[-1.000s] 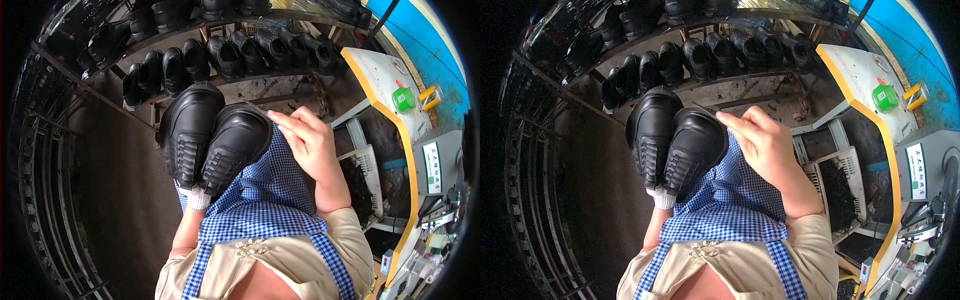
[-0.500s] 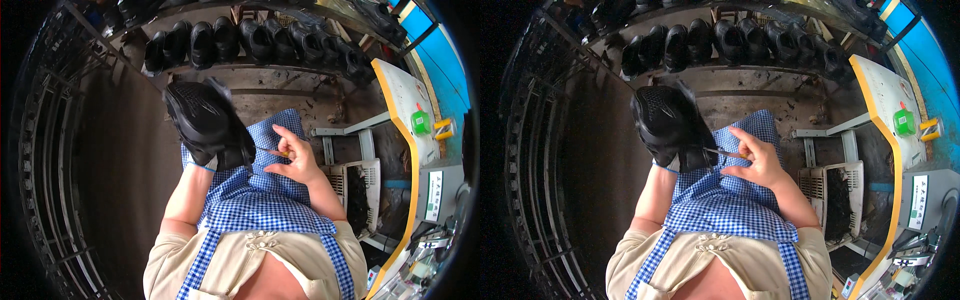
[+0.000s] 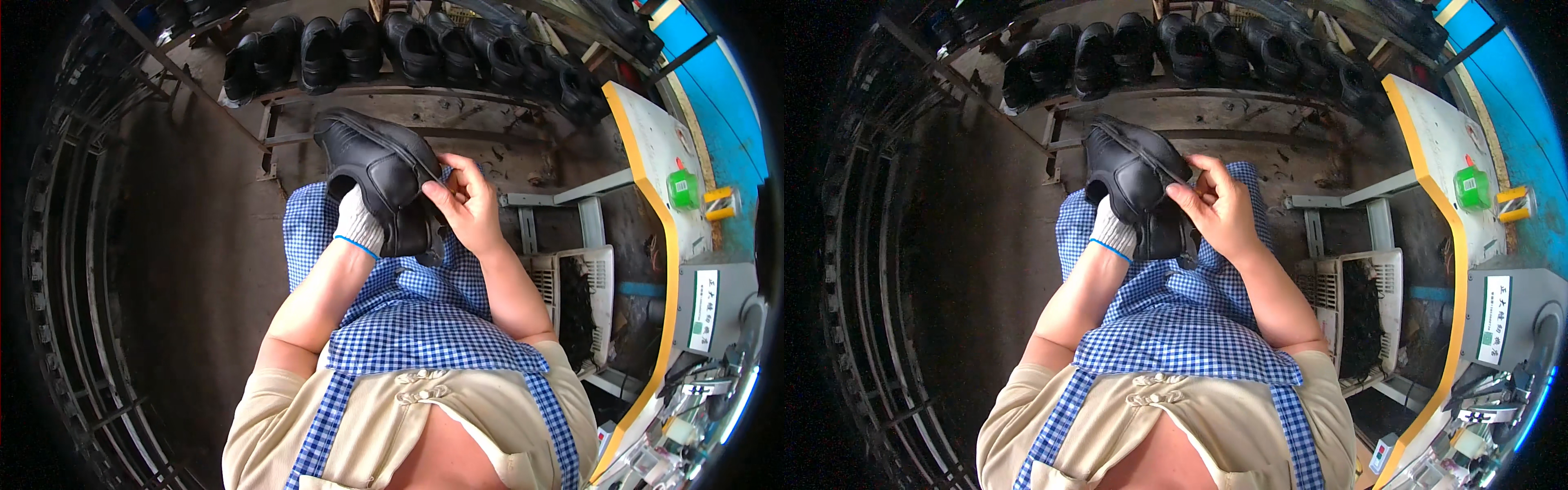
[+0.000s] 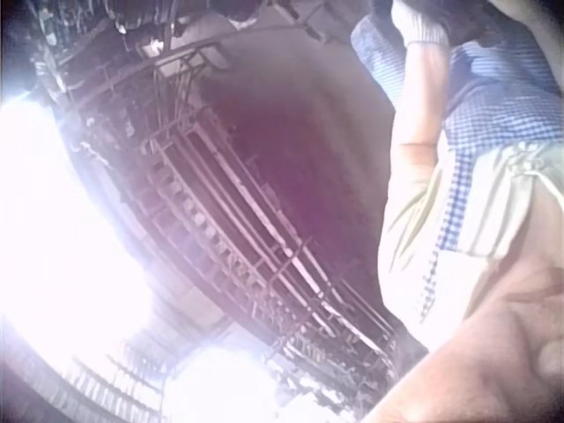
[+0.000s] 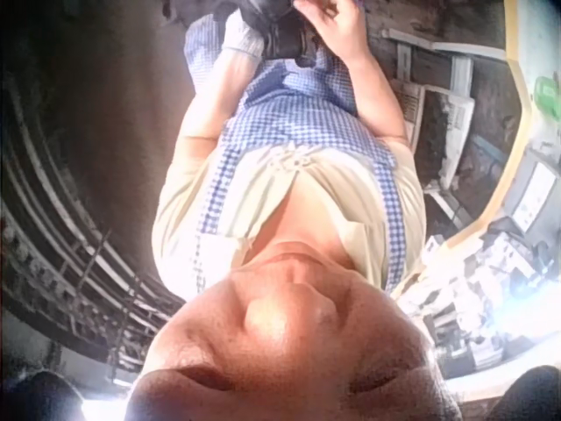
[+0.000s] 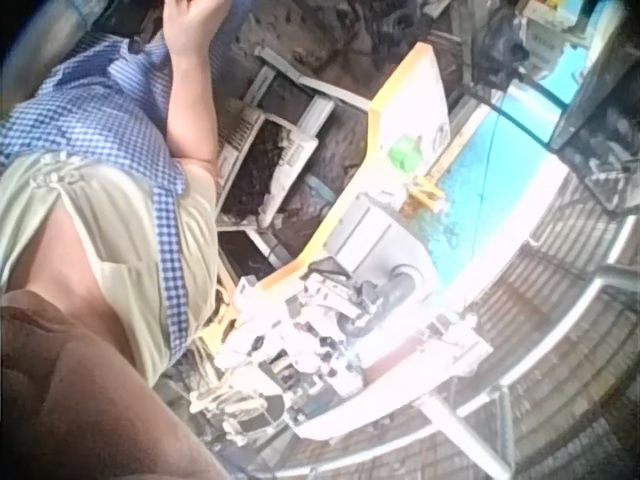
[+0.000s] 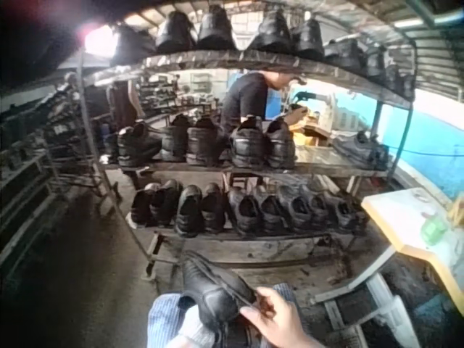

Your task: The person uses a small knife to trim excess material from the edges of black shoes. They pick up shoes from a rack, hold them in their left hand, and scrape the seams with the knife in their right hand before placing them back on the rack.

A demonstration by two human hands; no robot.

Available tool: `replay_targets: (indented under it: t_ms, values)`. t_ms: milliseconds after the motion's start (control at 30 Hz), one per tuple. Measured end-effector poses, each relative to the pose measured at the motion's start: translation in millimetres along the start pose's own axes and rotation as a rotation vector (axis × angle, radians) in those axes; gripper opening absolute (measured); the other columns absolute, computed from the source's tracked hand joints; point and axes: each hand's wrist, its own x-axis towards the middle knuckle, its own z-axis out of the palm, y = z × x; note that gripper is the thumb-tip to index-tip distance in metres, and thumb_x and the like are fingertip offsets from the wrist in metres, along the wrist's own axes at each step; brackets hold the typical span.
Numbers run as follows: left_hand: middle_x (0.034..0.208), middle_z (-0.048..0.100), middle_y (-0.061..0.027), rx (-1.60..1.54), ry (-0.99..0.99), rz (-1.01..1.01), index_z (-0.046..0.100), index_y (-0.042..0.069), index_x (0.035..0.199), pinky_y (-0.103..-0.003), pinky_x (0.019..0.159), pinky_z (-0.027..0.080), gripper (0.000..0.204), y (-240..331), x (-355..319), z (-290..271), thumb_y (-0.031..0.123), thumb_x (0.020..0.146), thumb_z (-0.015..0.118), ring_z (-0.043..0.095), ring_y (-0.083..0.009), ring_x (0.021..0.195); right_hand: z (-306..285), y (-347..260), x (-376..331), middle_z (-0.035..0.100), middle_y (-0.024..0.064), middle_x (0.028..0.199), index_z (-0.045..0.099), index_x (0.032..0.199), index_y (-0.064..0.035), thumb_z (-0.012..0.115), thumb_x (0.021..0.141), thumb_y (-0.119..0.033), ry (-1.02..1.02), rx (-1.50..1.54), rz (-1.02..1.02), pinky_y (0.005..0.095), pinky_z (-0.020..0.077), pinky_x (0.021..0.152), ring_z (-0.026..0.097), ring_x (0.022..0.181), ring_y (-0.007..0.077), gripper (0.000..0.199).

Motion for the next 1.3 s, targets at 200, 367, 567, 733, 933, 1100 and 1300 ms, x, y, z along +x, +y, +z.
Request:
replay_targets:
  t_ms: [200, 367, 567, 733, 933, 1100, 1300]
  values:
    - [0.114, 0.067, -0.0155, -0.244, 0.151, -0.202, 0.061, -0.001, 0.122, -0.037, 0.087, 0.058, 0.03, -2, -20, 0, 0.019, 0.102, 0.05, 0.068, -0.0261, 0.099, -10, 9, -6, 0.048, -0.0055, 0.064, 0.062, 0.109, -0.0031, 0.072, 0.092, -0.014, 0.148, 0.072, -0.036, 0.019, 0.0316, 0.051, 0.04, 0.056, 0.0033, 0.022]
    - [0.11, 0.068, -0.0173, -0.272, 0.071, -0.188, 0.062, -0.001, 0.119, -0.039, 0.084, 0.06, 0.031, -7, -25, 6, 0.017, 0.102, 0.043, 0.069, -0.0286, 0.096, -16, -19, -8, 0.054, 0.0015, 0.062, 0.066, 0.124, -0.0153, 0.08, 0.073, -0.01, -0.062, -0.388, -0.587, 0.0302, 0.0464, 0.047, 0.058, 0.053, 0.0177, 0.054]
    - [0.1, 0.068, -0.0165, -0.265, 0.179, -0.264, 0.065, 0.001, 0.108, -0.04, 0.075, 0.06, 0.032, -16, -19, 11, 0.025, 0.101, 0.044, 0.068, -0.0304, 0.086, -18, -6, -4, 0.055, -0.0009, 0.075, 0.069, 0.113, -0.0147, 0.08, 0.068, -0.012, 0.011, -0.62, -0.759, 0.029, 0.0481, 0.048, 0.06, 0.058, 0.0146, 0.046]
    - [0.099, 0.067, -0.0146, -0.213, 0.166, -0.177, 0.064, 0.001, 0.109, -0.041, 0.076, 0.059, 0.031, -26, -18, 1, 0.024, 0.101, 0.044, 0.068, -0.0287, 0.083, -17, -20, 0, 0.057, 0.0002, 0.087, 0.067, 0.101, -0.0113, 0.08, 0.069, -0.011, -0.004, -0.585, -0.742, 0.0273, 0.0506, 0.051, 0.062, 0.061, 0.0137, 0.035]
    - [0.102, 0.068, -0.015, -0.403, 0.027, -0.224, 0.064, 0.001, 0.111, -0.039, 0.079, 0.06, 0.032, -39, -11, -29, 0.025, 0.101, 0.045, 0.068, -0.0278, 0.087, -6, -22, -1, 0.061, 0.0011, 0.093, 0.062, 0.095, -0.0099, 0.08, 0.069, -0.009, -0.064, -0.599, -0.629, 0.0279, 0.0522, 0.052, 0.066, 0.064, 0.0155, 0.031]
    - [0.105, 0.068, -0.016, -0.22, 0.22, -0.213, 0.063, 0.0, 0.113, -0.039, 0.08, 0.06, 0.033, -20, -26, 8, 0.024, 0.102, 0.044, 0.068, -0.0285, 0.089, -9, -28, -3, 0.064, 0.004, 0.091, 0.062, 0.094, -0.0086, 0.078, 0.068, -0.003, -0.025, -0.623, -0.551, 0.0293, 0.0529, 0.052, 0.066, 0.062, 0.02, 0.031]
    - [0.111, 0.067, -0.0171, -0.158, 0.185, -0.204, 0.062, -0.001, 0.116, -0.039, 0.085, 0.059, 0.031, -22, -25, 2, 0.02, 0.102, 0.044, 0.068, -0.0297, 0.095, -17, -28, -2, 0.061, 0.0058, 0.089, 0.059, 0.093, -0.0079, 0.076, 0.068, 0.003, -0.052, -0.393, -0.483, 0.0276, 0.0523, 0.055, 0.066, 0.065, 0.0175, 0.031]
